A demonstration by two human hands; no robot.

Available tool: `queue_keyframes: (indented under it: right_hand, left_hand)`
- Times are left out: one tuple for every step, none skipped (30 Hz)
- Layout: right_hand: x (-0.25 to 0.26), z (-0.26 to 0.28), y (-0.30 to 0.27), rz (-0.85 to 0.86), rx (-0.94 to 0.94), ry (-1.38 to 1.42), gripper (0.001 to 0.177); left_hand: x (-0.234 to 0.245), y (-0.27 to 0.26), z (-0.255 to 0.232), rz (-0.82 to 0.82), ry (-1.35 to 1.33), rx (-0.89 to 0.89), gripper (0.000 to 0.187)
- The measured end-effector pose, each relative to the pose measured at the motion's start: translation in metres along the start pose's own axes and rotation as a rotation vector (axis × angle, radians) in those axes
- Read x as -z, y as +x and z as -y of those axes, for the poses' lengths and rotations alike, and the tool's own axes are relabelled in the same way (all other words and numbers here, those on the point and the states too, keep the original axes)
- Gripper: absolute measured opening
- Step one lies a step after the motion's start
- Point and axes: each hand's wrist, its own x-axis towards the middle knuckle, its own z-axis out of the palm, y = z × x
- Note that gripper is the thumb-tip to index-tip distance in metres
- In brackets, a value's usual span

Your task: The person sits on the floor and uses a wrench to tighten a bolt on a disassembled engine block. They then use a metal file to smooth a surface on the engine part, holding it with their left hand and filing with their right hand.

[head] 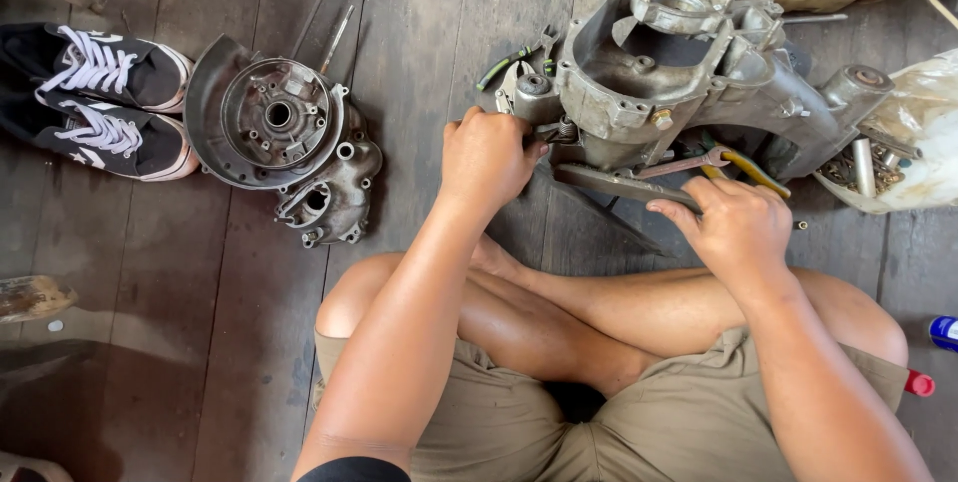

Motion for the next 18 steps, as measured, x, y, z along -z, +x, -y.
queue_keyframes:
  right_hand:
    - [0.007, 0.007, 0.002, 0.005, -0.057, -0.015, 0.045]
    - [0.013, 0.008, 0.003, 0.006, -0.052, -0.013, 0.045]
    - [0.019, 0.008, 0.003, 0.082, -0.093, -0.03, 0.045]
    - [0.025, 0.009, 0.004, 0.159, -0.135, -0.046, 0.046]
    - [0.028, 0.01, 0.004, 0.16, -0.13, -0.045, 0.046]
    - [0.031, 0.012, 0.003, 0.225, -0.182, -0.058, 0.049]
    - [0.034, 0.013, 0.003, 0.29, -0.234, -0.072, 0.051]
    - [0.039, 0.016, 0.004, 0.292, -0.232, -0.07, 0.051]
    - [0.044, 0.019, 0.004, 0.312, -0.222, -0.147, 0.052]
    - [0.048, 0.022, 0.006, 0.33, -0.212, -0.223, 0.054]
    - [0.048, 0.022, 0.009, 0.33, -0.21, -0.222, 0.054]
    - [0.049, 0.022, 0.01, 0.268, -0.184, -0.215, 0.054]
    - [0.05, 0.023, 0.011, 0.207, -0.157, -0.207, 0.054]
    - [0.049, 0.021, 0.011, 0.205, -0.154, -0.207, 0.054]
    - [0.047, 0.019, 0.01, 0.232, -0.144, -0.222, 0.054]
    - [0.046, 0.018, 0.01, 0.256, -0.133, -0.237, 0.054]
    - [0.051, 0.018, 0.015, 0.252, -0.131, -0.238, 0.054]
    - [0.057, 0.019, 0.018, 0.279, -0.116, -0.289, 0.054]
  left_hand:
    - [0.002, -0.001, -0.002, -0.026, -0.004, 0.003, 0.023]
    - [0.001, -0.001, -0.002, -0.027, -0.005, 0.008, 0.023]
    - [0.001, -0.001, -0.001, -0.035, -0.014, -0.001, 0.022]
    - [0.0, -0.001, -0.001, -0.042, -0.023, -0.009, 0.02]
    - [0.0, 0.0, 0.0, -0.043, -0.024, -0.004, 0.02]
    - [-0.001, 0.001, 0.0, -0.042, -0.024, -0.004, 0.022]
    - [-0.002, 0.001, -0.001, -0.04, -0.024, -0.004, 0.023]
    - [-0.002, 0.001, -0.001, -0.039, -0.024, -0.001, 0.023]
    - [-0.002, 0.001, -0.001, -0.041, -0.016, -0.008, 0.023]
    - [-0.002, 0.002, -0.001, -0.044, -0.007, -0.016, 0.023]
    - [-0.002, 0.002, 0.0, -0.044, -0.007, -0.014, 0.023]
    - [-0.002, 0.002, -0.001, -0.043, -0.012, -0.015, 0.023]
    - [-0.001, 0.002, -0.001, -0.043, -0.016, -0.016, 0.023]
    - [-0.002, 0.002, -0.001, -0.045, -0.016, -0.014, 0.023]
    - [-0.002, 0.002, -0.001, -0.047, -0.013, -0.013, 0.024]
    - [-0.002, 0.003, -0.001, -0.052, -0.009, -0.014, 0.026]
    - [-0.001, 0.003, -0.001, -0.057, -0.009, -0.012, 0.026]
    - [-0.001, 0.002, -0.001, -0.051, -0.013, -0.009, 0.025]
